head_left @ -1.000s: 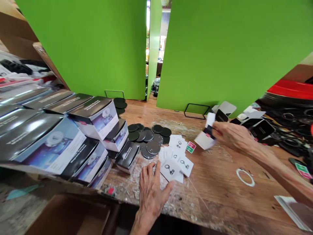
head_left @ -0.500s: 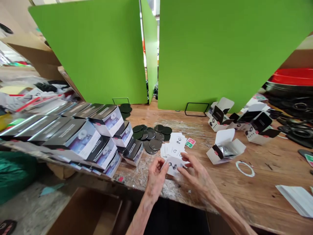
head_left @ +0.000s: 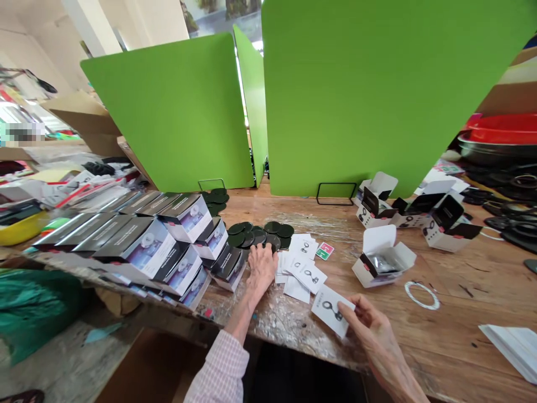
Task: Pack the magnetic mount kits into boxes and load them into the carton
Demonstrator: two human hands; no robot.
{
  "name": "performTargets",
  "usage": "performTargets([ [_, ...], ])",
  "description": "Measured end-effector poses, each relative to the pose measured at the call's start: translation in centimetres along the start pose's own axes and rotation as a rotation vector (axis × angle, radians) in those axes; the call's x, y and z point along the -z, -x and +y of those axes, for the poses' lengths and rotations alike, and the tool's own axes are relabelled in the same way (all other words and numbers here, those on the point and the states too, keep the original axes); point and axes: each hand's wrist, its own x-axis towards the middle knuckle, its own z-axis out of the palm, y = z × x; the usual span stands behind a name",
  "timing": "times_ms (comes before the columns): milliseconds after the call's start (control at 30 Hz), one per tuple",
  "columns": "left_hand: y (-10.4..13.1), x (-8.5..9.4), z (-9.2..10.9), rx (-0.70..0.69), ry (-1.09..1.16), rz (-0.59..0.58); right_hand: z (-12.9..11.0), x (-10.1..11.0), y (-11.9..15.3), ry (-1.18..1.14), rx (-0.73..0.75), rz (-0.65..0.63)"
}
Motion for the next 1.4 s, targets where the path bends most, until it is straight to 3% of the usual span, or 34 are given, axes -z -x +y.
performTargets([
  [100, 0.0, 1.1, 0.5, 0.008, 0.091, -0.014, 0.2, 0.1, -0.3, 0.037, 0.019, 0.033],
  [200, 1.2, 1.6, 1.5, 0.024, 0.241, -0.101, 0.0, -1.1, -1.2, -0.048, 0.006, 0.050],
  [333, 4.3, 0.7, 3.4, 0.134, 0.593, -0.322, -0.7, -3.5, -2.0, -0.308, 0.039, 0.011],
  [467, 6.2, -1.1, 5.3, 0.229, 0.797, -0.394, -1.0, -3.8, -1.8, -0.432, 0.069, 0.011],
  [600, 6.6, -4.9, 7.7, 0.240, 0.786, -0.436, -2.0, 0.6, -0.9, -0.308, 0.208, 0.235],
  [733, 7.4, -10.8, 11.7, -0.077, 0.562, -0.335, -3.5, 6.9, 0.1, -0.103, 0.400, 0.484],
  [800, 7.7, -13.0, 13.4, -0.150, 0.484, -0.262, -4.1, 9.2, 0.5, -0.015, 0.457, 0.519],
  [867, 7.7, -13.7, 14.0, -0.137, 0.444, -0.230, -4.6, 10.6, 0.8, 0.074, 0.485, 0.514],
  [1000, 8.1, -11.6, 11.6, -0.121, 0.434, -0.242, -5.7, 10.6, 1.1, 0.347, 0.563, 0.457],
  [1133, 9.5, -8.4, 8.9, -0.036, 0.584, -0.383, -6.5, 8.2, 0.1, 0.664, 0.805, 0.170],
  [1233, 10.4, -7.6, 8.8, 0.034, 0.733, -0.507, -6.4, 6.7, -0.7, 1.024, 0.915, 0.001],
  [1400, 11.1, -7.8, 9.4, 0.126, 0.771, -0.485, -5.9, 6.1, -0.7, 1.321, 0.897, -0.003],
])
